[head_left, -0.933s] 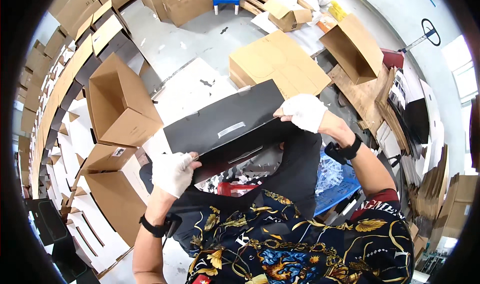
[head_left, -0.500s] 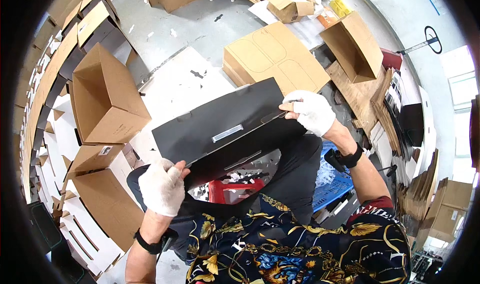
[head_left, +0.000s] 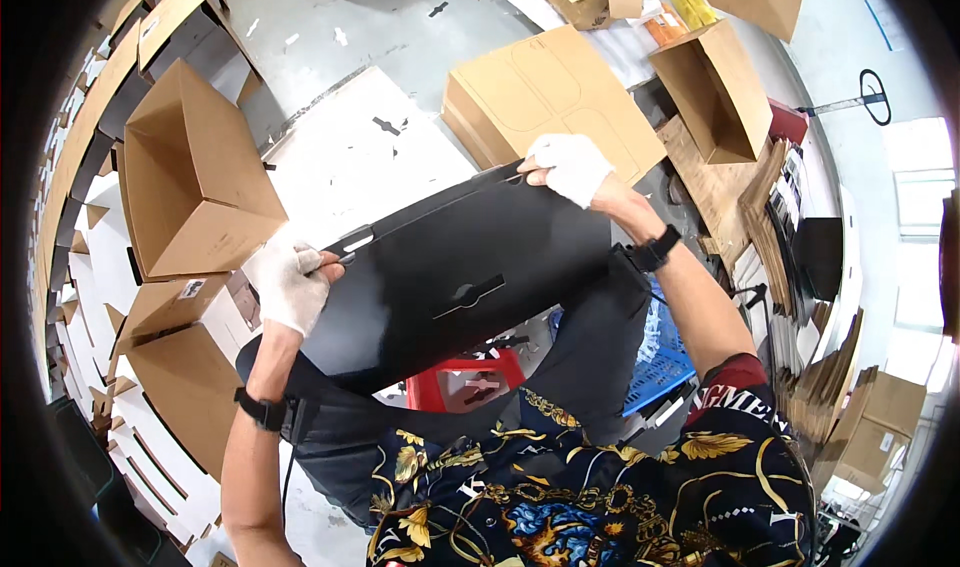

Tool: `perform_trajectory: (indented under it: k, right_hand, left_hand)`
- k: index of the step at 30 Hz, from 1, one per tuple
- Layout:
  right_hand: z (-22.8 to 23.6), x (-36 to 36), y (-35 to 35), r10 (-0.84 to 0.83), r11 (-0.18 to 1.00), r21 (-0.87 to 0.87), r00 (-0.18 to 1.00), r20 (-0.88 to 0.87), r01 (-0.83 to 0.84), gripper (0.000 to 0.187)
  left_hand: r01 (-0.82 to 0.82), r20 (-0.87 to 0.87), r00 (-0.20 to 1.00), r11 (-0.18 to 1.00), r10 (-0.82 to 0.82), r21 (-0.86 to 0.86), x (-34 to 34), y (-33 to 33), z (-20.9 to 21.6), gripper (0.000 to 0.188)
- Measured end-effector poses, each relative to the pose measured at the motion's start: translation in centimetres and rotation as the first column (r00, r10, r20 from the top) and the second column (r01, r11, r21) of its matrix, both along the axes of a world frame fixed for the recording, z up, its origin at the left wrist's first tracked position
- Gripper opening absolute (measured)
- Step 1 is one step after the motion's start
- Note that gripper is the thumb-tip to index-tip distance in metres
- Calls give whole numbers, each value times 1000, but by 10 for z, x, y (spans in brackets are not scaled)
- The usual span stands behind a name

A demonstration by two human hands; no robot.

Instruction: The person assembles flat-packed cardboard boxes by folding the panels and inserting white plastic tabs into designated slots to secure the structure. They handle multiple units sequentially, picking up new panels from a stack, folding them into shape, and placing the finished boxes into a pile.

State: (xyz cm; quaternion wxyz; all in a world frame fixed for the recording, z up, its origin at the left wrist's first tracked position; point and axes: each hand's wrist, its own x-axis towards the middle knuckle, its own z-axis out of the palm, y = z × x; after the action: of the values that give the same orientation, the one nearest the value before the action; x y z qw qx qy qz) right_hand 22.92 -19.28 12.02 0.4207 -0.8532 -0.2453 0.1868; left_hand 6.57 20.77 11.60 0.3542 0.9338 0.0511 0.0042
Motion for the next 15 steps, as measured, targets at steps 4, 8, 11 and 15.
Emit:
perform_trajectory:
  k: [4,8,11,15]
  right_hand:
    - [-66,31,16,39,975,-224,986,161,-3,12]
    - [-80,36,23,-115,974,-194,993,23,117,14]
    - [-79,37,24,-168,963,-214,986,2,165,15]
    - [-79,44,20,-123,950,-282,991,46,131,15]
  left_hand:
    - [-66,-120,991,998,66,1,30,7,-61,20]
    - [-166,-125,980,982,155,-85,32,9,-91,17]
    - [-257,-201,951,961,233,-99,39,6,-90,17]
    - [-293,-229,934,955,274,-54,51,-1,-75,20]
